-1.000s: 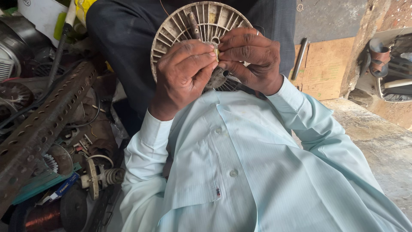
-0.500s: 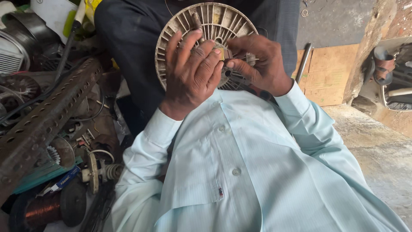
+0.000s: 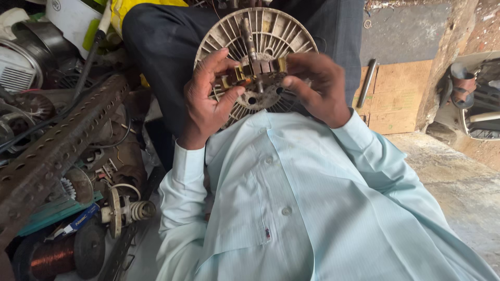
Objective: The person winds copper wire around a motor armature, using scissors to cut the wire and tucking the ends into slots. The person continues winding the wire around the armature repeatedly.
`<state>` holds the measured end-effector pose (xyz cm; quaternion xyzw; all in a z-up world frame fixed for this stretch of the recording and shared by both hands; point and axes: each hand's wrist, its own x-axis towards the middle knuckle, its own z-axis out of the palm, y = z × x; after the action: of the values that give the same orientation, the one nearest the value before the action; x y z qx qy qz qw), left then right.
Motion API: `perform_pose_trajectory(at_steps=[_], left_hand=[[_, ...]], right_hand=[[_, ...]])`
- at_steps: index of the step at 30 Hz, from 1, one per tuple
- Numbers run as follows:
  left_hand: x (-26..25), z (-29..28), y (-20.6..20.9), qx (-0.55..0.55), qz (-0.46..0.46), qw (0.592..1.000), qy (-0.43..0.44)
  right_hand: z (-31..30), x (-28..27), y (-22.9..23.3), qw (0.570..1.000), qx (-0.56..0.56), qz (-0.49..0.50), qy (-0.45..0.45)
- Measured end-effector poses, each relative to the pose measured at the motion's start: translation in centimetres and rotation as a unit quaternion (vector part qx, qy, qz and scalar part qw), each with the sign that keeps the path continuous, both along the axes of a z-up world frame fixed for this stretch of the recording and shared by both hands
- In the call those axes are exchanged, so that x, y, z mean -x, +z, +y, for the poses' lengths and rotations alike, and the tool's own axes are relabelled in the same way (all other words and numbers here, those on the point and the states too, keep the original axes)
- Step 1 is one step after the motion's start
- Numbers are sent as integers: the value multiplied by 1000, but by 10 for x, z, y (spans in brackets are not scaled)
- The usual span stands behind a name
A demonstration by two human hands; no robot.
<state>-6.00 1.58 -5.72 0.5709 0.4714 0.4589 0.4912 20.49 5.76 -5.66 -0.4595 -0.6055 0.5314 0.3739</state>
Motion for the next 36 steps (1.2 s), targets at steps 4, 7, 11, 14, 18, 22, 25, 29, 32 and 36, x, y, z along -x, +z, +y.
perform_pose_trajectory(at_steps=[4,7,11,14,18,22,25,29,32,36], left_hand=[[-4,11,28,-201,173,964,5],[-8,18,37,-241,234,942,5],[-8,17,35,-198,180,963,27],[-5,15,30,-185,147,971,30],[-7,20,39,-238,193,952,6],[-9,26,45,-238,255,937,-3],[-5,27,40,-178,180,967,3],[-19,23,24,-175,96,979,45],[-20,23,18,-194,108,974,52],[-14,24,29,-231,214,949,24]], right_hand=[[16,-7,33,972,-231,-44,30],[40,9,41,920,-361,-86,129],[58,26,38,899,-391,-52,188],[55,21,32,908,-375,-53,179],[53,20,28,917,-356,-45,173],[53,18,28,923,-333,-43,186],[54,18,27,933,-306,-35,187],[49,27,20,940,-295,-15,170],[49,28,19,936,-309,-22,171],[49,24,35,930,-331,-37,156]])
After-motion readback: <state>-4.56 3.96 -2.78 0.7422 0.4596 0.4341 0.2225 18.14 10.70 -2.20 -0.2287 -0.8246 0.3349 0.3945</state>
